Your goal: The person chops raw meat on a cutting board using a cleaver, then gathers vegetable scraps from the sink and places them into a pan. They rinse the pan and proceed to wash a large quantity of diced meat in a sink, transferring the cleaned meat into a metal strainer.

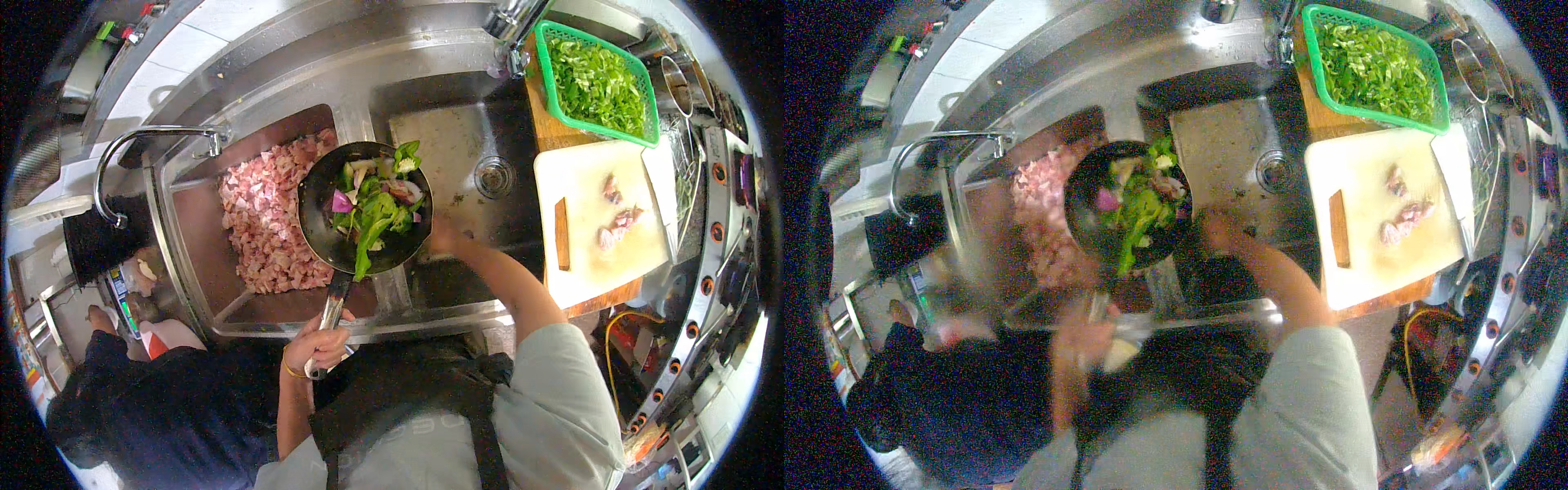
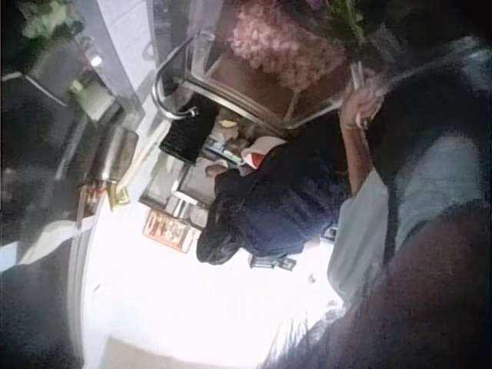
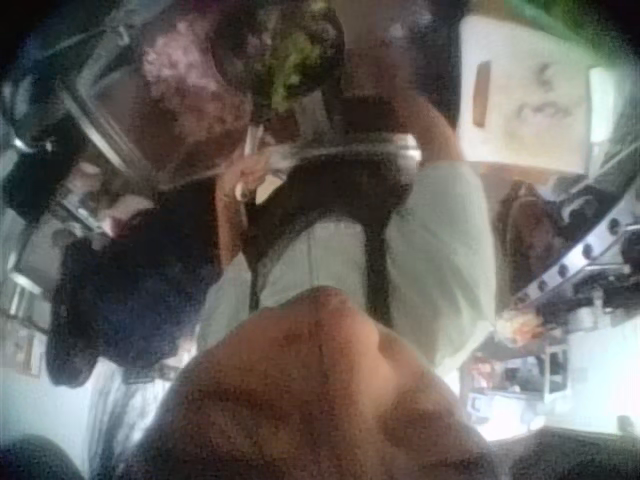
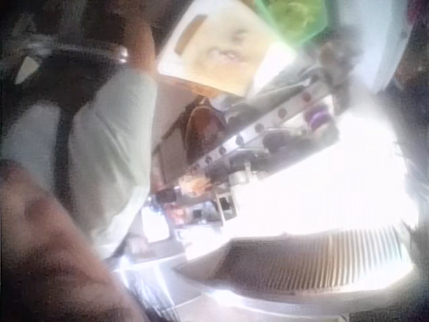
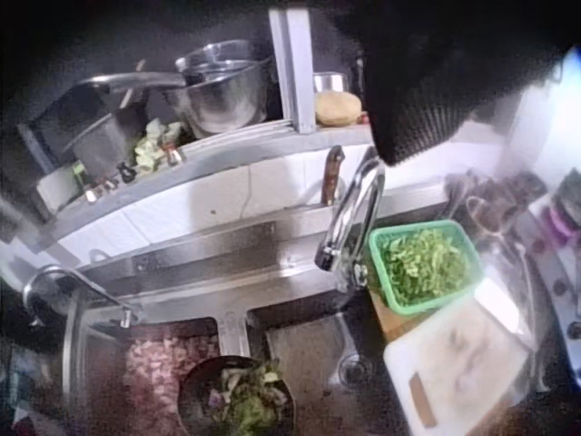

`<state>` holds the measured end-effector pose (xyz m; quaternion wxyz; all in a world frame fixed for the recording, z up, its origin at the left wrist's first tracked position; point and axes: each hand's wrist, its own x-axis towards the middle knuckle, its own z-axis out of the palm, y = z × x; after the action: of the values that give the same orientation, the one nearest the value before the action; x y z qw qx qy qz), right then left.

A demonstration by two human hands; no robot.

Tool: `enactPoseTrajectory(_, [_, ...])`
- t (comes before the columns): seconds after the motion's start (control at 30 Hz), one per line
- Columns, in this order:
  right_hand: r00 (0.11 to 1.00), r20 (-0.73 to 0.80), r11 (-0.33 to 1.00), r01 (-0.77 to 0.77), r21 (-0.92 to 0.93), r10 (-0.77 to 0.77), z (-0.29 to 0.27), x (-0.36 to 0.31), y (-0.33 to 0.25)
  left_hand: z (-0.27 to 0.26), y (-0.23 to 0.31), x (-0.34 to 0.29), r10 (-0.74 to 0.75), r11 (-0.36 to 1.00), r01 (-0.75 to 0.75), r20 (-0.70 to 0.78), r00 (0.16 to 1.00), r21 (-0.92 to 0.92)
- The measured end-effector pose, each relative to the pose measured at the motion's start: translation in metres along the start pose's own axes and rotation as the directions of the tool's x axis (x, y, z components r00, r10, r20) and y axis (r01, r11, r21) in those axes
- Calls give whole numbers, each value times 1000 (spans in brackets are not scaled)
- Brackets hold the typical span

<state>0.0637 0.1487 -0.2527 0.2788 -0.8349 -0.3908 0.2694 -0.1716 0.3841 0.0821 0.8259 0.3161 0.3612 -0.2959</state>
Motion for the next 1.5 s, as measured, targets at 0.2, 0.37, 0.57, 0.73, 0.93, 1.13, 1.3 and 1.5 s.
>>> enactPoseTrajectory(0.2, [971, -49, 947, -241, -214, 236, -20, -13, 16, -7, 1, 2, 20, 999, -23, 75, 997, 31])
enactPoseTrajectory(0.37, [947, 265, 949, -99, -299, 182, -5, -47, 18, -14, -6, 2, 18, 999, -16, 78, 997, -33])
enactPoseTrajectory(0.57, [776, 470, 795, -67, -602, 421, 13, -58, 76, -14, -3, 3, 5, 992, -12, 58, 998, 124])
enactPoseTrajectory(0.73, [959, 215, 960, -131, -249, 187, 91, -61, 25, -3, 3, -2, 10, 1000, -10, -7, 1000, 2])
enactPoseTrajectory(0.93, [979, -102, 982, 172, -78, -179, 125, -49, 0, -4, 2, 0, -5, 1000, 6, 52, 999, -28])
enactPoseTrajectory(1.13, [852, 523, 1000, -18, 11, 10, 100, -49, -4, -1, -10, -2, 46, 986, -51, -41, 998, -159])
enactPoseTrajectory(1.3, [501, 865, 969, -222, 109, 18, 31, -42, -42, 5, -7, -2, 81, 990, -82, -7, 997, -111])
enactPoseTrajectory(1.5, [334, 928, 607, -707, 362, -164, -128, -57, -88, 15, -2, -3, 39, 940, -6, 89, 995, -342])
